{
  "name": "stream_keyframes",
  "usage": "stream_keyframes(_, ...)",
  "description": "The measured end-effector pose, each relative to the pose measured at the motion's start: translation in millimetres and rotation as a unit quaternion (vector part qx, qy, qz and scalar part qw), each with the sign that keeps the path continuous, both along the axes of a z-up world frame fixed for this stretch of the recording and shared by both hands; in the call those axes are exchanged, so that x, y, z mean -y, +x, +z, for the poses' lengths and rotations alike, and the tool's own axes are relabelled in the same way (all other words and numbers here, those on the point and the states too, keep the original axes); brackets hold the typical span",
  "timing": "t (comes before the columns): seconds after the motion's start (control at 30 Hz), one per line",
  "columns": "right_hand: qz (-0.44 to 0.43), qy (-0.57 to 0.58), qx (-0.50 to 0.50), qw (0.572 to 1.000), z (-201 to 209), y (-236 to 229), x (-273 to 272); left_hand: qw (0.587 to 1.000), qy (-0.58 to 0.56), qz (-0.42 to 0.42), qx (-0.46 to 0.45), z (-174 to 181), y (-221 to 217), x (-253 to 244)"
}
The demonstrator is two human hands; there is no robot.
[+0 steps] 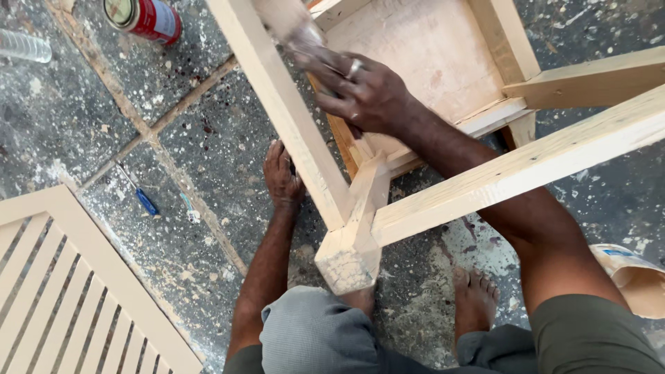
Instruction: The person paints a wooden stool with a light-colored finish using a paintbrush. They repeatedly dip the brush into a container and apply the paint to the stool's legs and frame while sitting on the floor.
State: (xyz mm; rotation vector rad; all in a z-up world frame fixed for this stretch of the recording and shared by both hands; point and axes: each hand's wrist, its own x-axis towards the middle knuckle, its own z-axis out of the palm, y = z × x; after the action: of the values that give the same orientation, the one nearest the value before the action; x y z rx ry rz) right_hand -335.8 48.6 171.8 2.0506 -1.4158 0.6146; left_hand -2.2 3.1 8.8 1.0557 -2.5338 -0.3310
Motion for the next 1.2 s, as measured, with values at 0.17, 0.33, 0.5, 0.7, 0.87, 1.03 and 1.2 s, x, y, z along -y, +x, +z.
stream_keyframes(0.17,0.044,0.087,0.237,0.967,16,14,-48,1.0,0.006,-0.001,-0.01,-2,5,2)
stream_keyframes(0.33,0.077,0.003,0.291,0.954,18,-4,-88,0.999,0.002,0.0,-0.038,3,0,1)
stream_keyframes(0.5,-0.121,0.508,0.276,0.807,48,-11,-244,0.999,0.011,0.004,-0.053,5,2,-3)
stream_keyframes(0.7,-0.01,0.379,0.254,0.89,164,-54,-398,0.998,0.015,-0.018,-0.057,-25,7,17)
stream_keyframes(0.87,-0.431,0.203,0.34,0.811,195,-15,-547,0.984,0.056,-0.127,-0.112,-59,44,42)
stream_keyframes(1.03,-0.493,0.099,0.507,0.701,123,7,-622,0.993,0.017,-0.118,0.007,-32,68,34)
stream_keyframes(1.2,-0.54,0.146,0.494,0.666,40,13,-635,0.994,0.026,-0.108,-0.004,-6,73,0)
